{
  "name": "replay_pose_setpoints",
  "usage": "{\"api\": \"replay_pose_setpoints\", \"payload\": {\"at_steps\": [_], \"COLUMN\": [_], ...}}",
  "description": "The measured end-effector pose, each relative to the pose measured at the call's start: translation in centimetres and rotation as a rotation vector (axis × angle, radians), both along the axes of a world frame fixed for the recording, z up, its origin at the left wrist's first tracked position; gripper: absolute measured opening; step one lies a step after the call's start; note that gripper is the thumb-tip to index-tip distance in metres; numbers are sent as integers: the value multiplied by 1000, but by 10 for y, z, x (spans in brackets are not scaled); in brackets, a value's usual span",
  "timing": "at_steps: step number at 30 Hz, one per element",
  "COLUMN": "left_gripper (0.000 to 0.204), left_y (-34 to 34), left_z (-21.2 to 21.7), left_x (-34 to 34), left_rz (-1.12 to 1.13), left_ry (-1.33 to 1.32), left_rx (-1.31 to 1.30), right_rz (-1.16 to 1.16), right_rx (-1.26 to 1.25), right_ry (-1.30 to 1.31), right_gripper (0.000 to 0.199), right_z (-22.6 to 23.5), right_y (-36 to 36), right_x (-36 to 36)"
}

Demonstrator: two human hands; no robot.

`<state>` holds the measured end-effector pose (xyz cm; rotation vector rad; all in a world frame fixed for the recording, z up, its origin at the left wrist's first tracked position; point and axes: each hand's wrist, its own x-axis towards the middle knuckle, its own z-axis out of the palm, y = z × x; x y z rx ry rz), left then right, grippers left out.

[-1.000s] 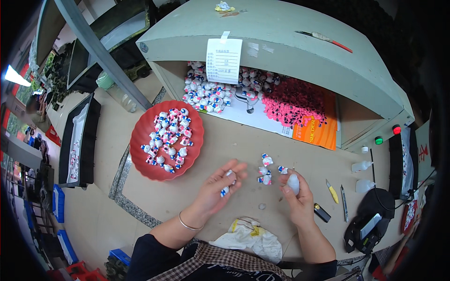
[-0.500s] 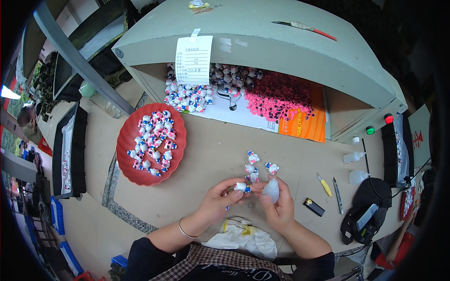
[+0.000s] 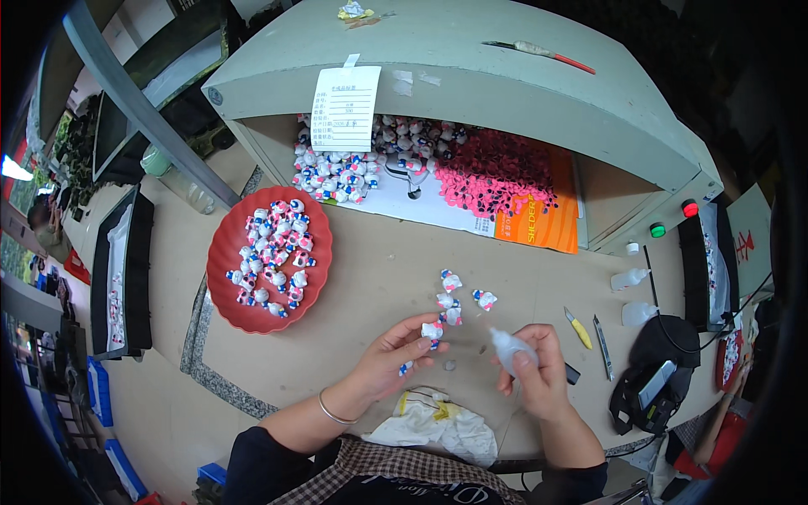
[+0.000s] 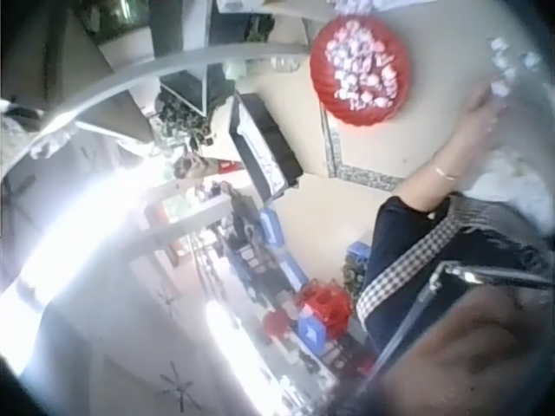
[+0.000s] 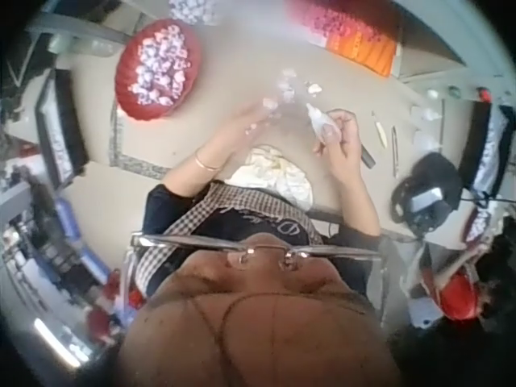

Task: The person assembles small plastic cat-like toy figurines by applying glue from a glue bottle to toy parts and joining them together by hand.

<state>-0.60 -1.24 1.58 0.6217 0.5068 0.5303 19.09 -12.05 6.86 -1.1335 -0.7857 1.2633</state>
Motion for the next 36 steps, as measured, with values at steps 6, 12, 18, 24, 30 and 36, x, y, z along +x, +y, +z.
{"api": "replay_pose_setpoints", "payload": {"at_steps": [6,12,18,24,30,36], "left_gripper": [36,36,36,33,33,32], "left_y": [2,3,4,3,3,2], "left_z": [0,4,4,4,2,4], "left_x": [0,2,0,2,2,2], "left_rz": [-12,-1,9,27,31,31], "left_ry": [54,81,98,95,120,116], "left_rx": [-64,-86,-74,-94,-89,-84], "right_rz": [-79,-199,-196,-207,-222,-237], "right_rx": [79,297,368,361,374,382], "right_ry": [-133,-349,-519,-496,-535,-584], "right_gripper": [21,19,20,21,21,21], "right_z": [-27,-39,-46,-49,-48,-48], "right_y": [8,12,13,15,15,15], "right_x": [-19,-18,-20,-21,-21,-21]}}
